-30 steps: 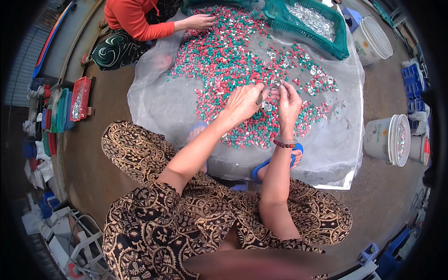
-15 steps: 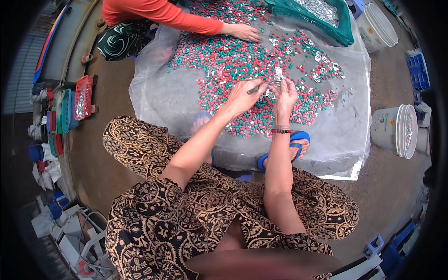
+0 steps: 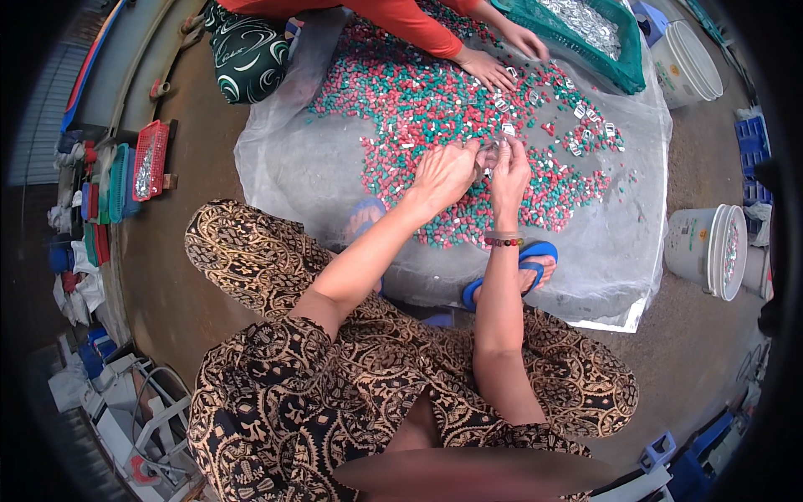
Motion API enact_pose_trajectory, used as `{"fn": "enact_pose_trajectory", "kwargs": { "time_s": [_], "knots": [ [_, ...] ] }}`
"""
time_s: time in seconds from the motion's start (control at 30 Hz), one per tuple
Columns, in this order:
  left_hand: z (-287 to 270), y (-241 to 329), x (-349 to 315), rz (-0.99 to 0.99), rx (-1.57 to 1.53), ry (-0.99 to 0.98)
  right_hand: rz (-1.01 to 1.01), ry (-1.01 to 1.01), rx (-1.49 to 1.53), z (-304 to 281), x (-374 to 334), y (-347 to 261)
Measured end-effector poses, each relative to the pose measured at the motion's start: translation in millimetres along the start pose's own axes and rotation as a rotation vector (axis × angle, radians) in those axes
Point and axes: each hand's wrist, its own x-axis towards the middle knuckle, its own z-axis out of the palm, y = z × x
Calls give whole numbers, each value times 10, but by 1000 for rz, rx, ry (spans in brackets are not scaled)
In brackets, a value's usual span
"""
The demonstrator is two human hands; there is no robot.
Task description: The person sits at a table and sorts small red and green bottle caps from a large pile on a plastic sheet. They pick up caps by hand and place them into separate piles or containers. Other workers are visible in the background performing similar sorting tasks.
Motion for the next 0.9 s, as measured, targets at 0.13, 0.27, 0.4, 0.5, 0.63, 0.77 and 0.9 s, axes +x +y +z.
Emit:
{"fn": "enact_pose_trajectory", "kwargs": {
  "time_s": [0.13,0.27,0.4,0.5,0.63,0.77,0.9],
  "knots": [
    [50,-87,1,46,-344,3,219,-38,533,-129,32,128],
    [120,-155,12,48,-416,-2,433,19,911,-183,38,201],
    [124,-201,6,20,-340,14,350,-6,818,-244,109,232],
    [58,-274,45,-60,-303,61,533,87,900,-480,198,354],
    [-10,-432,95,-192,-240,19,423,-78,279,-669,266,790],
    [156,-555,100,-231,-293,-23,87,-172,-439,-376,181,1279],
    [595,-575,164,-235,-322,-55,97,-246,-615,-269,186,1381]
  ]
}}
